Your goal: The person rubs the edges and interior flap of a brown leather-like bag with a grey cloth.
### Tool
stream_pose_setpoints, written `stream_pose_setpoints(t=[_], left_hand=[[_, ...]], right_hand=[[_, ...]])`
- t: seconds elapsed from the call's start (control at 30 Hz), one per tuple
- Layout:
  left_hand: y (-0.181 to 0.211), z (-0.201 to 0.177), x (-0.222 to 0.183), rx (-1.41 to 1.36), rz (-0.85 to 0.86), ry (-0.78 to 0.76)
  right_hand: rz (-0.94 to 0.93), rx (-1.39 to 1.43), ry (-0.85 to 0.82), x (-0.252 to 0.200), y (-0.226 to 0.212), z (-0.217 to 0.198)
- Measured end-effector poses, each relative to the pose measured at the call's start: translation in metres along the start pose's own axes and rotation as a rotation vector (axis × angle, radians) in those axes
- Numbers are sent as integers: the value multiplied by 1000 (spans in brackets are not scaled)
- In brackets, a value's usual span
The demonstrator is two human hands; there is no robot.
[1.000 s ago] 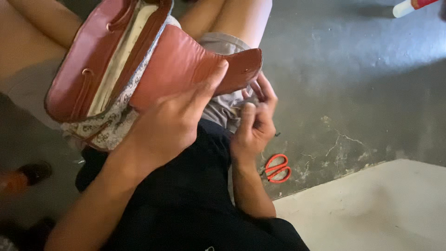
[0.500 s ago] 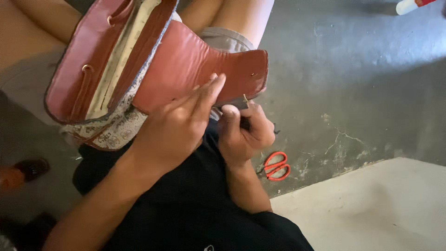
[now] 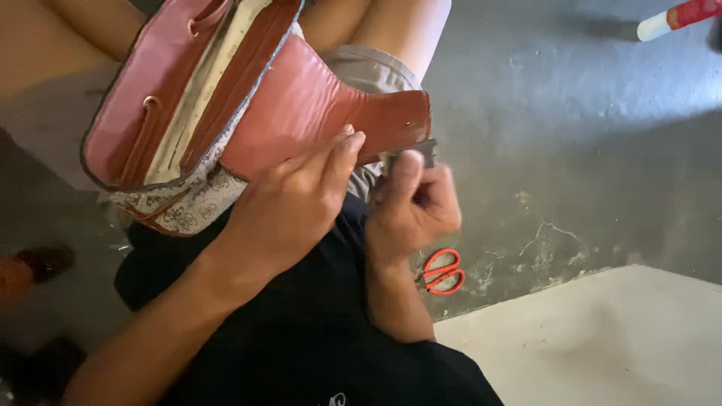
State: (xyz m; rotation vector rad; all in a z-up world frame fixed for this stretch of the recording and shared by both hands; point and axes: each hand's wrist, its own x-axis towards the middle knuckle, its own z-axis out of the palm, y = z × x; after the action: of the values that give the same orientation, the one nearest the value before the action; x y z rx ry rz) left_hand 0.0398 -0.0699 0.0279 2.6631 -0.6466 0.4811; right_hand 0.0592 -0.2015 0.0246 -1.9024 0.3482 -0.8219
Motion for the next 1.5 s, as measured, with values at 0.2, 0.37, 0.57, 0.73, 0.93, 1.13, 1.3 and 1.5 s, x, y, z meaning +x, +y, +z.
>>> stream_pose_setpoints(t=[0.2,0.37,0.57,0.73,0.93,1.13,1.3,1.5], left_hand=[[1,1,0,111,-56,20],[3,6,1,192,-58,37],[-1,4,-2,219,-86,26],[-8,1,-2,171,-88,34],[-10,-4,-6,116,-126,6],[-15,-15,-12,144,-152,-22],[-26,-21,-18,-22,-190,-38],[-31,-28,-19,-80,-235,127]], right_hand=[[-65,11,13,0,0,5],[-81,123,34,6,-14,16],[-38,186,21,9,-20,23],[-92,-4,-48,-1,-14,22],[-197,-91,-77,-2,-8,20],[-96,153,-121,-3,-25,29],[215,353,171,43,-9,46],[458,731,-58,29,-22,58]])
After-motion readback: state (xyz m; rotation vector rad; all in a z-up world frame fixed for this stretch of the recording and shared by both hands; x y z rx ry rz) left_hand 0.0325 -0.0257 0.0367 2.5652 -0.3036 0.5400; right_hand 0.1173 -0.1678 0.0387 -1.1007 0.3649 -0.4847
